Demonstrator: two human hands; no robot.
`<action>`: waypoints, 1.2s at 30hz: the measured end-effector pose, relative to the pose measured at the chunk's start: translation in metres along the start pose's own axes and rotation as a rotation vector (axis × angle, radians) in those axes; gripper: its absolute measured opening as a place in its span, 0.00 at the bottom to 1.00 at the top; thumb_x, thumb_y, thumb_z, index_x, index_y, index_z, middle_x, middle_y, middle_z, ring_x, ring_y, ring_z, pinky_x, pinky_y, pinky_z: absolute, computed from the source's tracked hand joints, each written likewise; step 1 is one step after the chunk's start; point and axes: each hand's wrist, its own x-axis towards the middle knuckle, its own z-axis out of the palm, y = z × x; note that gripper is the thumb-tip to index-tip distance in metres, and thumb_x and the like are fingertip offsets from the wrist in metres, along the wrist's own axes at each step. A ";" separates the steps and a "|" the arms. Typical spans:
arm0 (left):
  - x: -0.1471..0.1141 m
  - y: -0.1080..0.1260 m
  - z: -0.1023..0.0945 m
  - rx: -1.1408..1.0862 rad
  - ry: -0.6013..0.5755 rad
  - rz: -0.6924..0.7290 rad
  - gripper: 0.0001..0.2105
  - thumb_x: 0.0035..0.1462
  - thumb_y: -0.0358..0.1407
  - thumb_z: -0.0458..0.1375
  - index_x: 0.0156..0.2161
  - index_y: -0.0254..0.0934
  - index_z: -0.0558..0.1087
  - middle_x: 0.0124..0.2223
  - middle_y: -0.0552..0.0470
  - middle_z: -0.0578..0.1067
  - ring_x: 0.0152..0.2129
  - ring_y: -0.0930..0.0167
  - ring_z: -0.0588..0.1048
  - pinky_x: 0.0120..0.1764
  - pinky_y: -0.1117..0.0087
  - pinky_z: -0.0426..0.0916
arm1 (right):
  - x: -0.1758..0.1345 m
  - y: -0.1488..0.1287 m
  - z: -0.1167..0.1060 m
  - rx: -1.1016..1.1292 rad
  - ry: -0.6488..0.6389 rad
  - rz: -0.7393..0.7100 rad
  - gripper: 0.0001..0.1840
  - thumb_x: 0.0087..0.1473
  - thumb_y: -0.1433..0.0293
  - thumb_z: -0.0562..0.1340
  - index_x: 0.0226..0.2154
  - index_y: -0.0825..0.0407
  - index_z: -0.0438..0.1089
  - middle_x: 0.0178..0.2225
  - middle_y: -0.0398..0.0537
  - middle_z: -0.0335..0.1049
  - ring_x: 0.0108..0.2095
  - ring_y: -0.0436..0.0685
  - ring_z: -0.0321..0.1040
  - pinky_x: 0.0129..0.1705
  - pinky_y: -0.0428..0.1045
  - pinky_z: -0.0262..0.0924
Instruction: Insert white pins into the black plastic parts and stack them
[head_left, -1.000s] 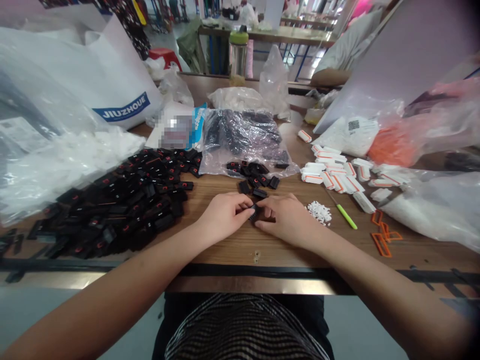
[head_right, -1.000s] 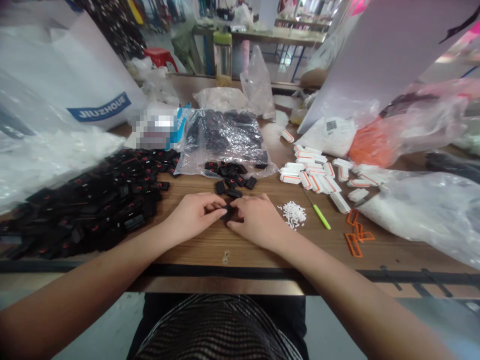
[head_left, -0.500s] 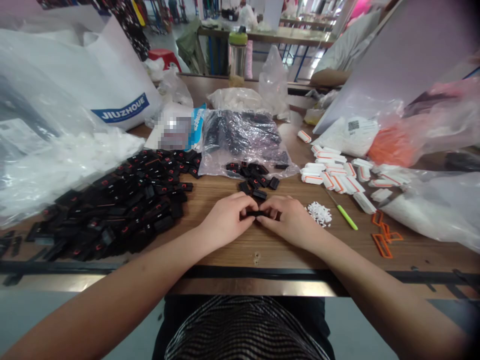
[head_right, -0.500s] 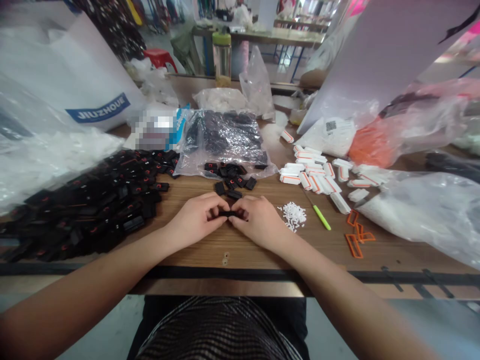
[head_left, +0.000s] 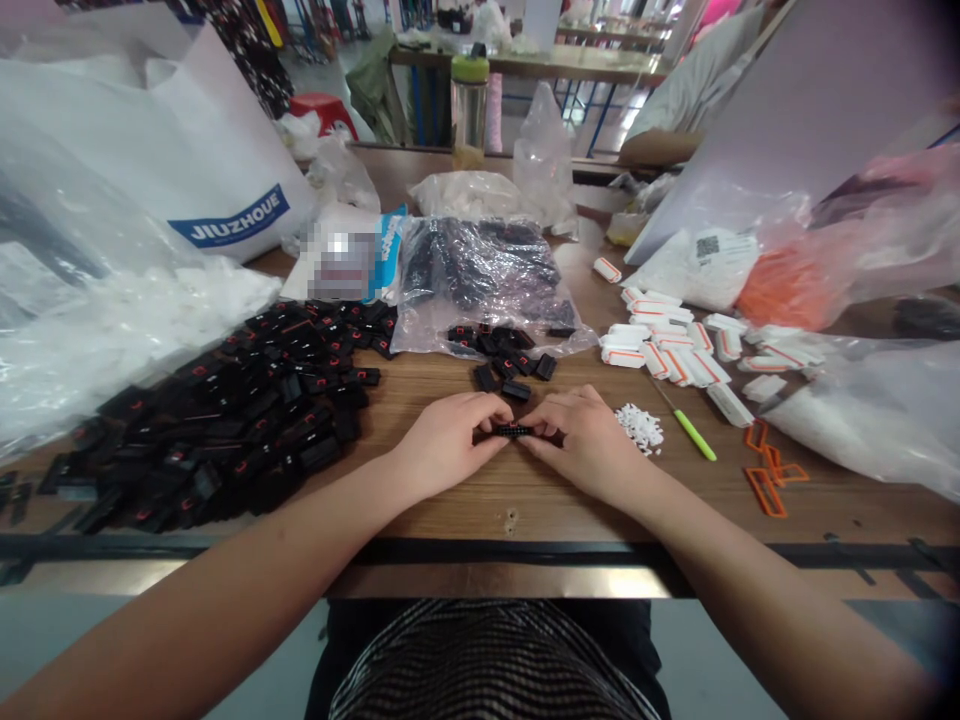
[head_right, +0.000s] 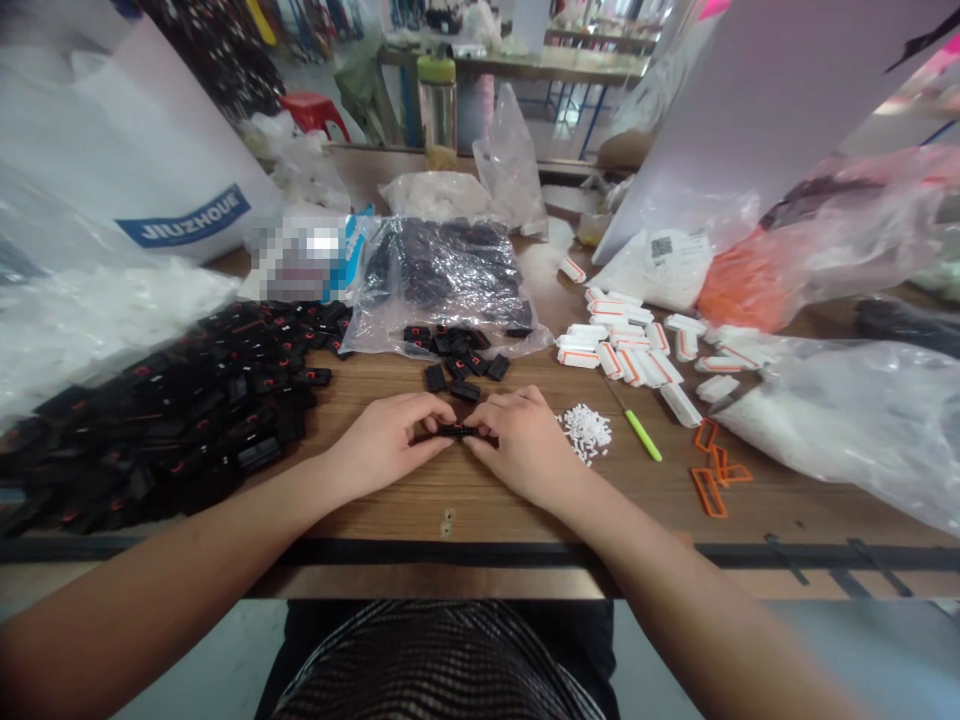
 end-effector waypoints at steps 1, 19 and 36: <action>0.000 -0.001 0.001 0.005 0.004 0.006 0.06 0.56 0.28 0.63 0.39 0.38 0.74 0.35 0.54 0.76 0.32 0.71 0.74 0.37 0.68 0.68 | 0.000 0.000 0.000 0.006 -0.001 0.005 0.03 0.54 0.71 0.66 0.35 0.52 0.75 0.30 0.43 0.76 0.33 0.55 0.70 0.43 0.55 0.53; -0.003 0.001 0.003 0.086 -0.020 0.010 0.04 0.58 0.32 0.61 0.39 0.39 0.75 0.28 0.58 0.69 0.24 0.74 0.67 0.31 0.71 0.60 | -0.035 0.040 -0.074 0.023 0.014 0.260 0.13 0.60 0.61 0.60 0.36 0.48 0.78 0.37 0.46 0.80 0.34 0.55 0.74 0.38 0.50 0.64; -0.005 0.011 0.003 0.144 -0.068 -0.045 0.04 0.57 0.35 0.59 0.38 0.39 0.74 0.26 0.57 0.68 0.22 0.73 0.67 0.29 0.70 0.59 | -0.085 0.086 -0.074 -0.151 -0.070 0.646 0.13 0.53 0.59 0.62 0.31 0.48 0.81 0.28 0.45 0.80 0.28 0.56 0.74 0.32 0.49 0.62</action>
